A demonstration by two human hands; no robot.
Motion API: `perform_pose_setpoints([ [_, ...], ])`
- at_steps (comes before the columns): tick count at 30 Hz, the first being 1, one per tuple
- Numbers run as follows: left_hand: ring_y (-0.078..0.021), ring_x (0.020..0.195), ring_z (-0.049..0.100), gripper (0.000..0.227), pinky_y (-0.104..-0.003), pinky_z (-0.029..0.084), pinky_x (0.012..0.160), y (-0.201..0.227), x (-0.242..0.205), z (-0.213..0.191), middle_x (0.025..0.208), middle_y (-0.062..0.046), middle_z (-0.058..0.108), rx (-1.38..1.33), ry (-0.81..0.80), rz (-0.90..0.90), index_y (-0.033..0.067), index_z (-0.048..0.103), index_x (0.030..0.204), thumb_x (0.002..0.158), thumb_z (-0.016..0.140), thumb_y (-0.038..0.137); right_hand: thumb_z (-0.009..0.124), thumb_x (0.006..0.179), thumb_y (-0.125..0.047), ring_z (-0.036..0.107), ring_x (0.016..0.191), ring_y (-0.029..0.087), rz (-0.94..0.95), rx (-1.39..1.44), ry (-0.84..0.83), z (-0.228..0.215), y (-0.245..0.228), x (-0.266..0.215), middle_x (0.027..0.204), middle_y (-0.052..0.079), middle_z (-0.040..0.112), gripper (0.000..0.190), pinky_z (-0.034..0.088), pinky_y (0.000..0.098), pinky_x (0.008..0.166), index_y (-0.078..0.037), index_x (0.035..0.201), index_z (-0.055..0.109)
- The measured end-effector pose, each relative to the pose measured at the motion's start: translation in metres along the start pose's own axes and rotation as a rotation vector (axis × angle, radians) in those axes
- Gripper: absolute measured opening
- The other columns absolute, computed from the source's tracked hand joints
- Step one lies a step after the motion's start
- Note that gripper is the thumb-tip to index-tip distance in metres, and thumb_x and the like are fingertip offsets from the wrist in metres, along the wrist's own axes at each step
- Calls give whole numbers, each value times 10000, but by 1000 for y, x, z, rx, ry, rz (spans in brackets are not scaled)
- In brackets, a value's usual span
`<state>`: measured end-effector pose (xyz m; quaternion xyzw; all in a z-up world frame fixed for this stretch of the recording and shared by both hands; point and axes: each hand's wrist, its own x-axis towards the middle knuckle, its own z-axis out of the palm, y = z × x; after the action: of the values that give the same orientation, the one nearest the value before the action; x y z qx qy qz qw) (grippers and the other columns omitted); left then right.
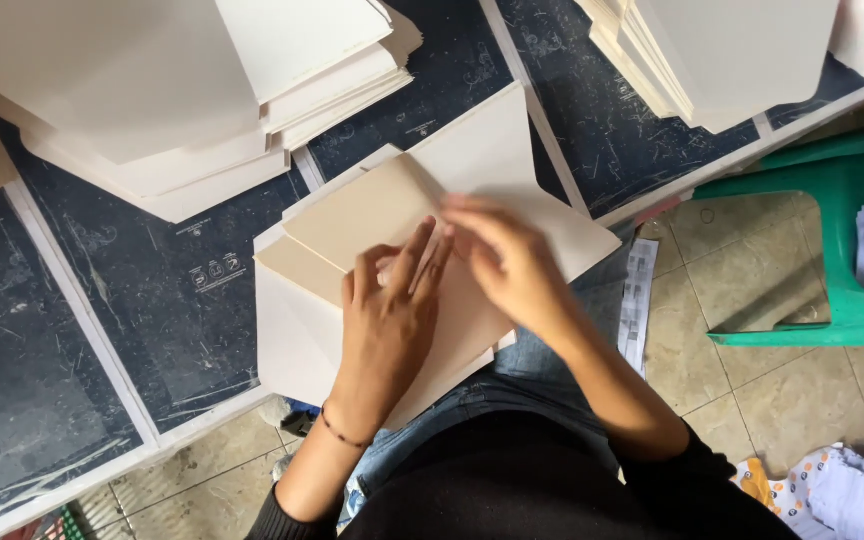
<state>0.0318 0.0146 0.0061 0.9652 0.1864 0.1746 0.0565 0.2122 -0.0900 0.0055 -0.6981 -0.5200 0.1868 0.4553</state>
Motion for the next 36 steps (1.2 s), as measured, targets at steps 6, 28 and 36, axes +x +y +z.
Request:
perform_pose_setpoints([
  [6, -250, 1260, 431, 607, -452, 344, 1034, 6, 15, -1, 1589, 200, 565, -130, -169, 40, 394, 679, 1464, 916, 616, 143, 1003, 788, -347, 609, 1182, 274, 159, -828, 285, -49, 57, -22, 1245, -23, 636, 580, 543, 434, 956, -135, 1262, 744],
  [28, -337, 1530, 453, 458, -489, 398, 1208, -1, -43, -16, 1617, -121, 520, -87, -260, -101, 72, 575, 1471, 1067, 624, 281, 565, 1092, -155, 759, 1029, 257, 273, 158, -248, -116, -29, 37, 1101, 165, 776, 281, 638, 415, 892, 40, 1180, 746],
  [36, -343, 1459, 507, 467, -494, 416, 1176, -2, -49, -6, 1605, -119, 529, -220, -97, -124, 46, 563, 1468, 1062, 611, 273, 347, 1186, -245, 123, 1691, 382, -100, 210, -132, 4, -35, 10, 1851, 207, 112, 649, 63, 525, 1400, -16, 1767, 169],
])
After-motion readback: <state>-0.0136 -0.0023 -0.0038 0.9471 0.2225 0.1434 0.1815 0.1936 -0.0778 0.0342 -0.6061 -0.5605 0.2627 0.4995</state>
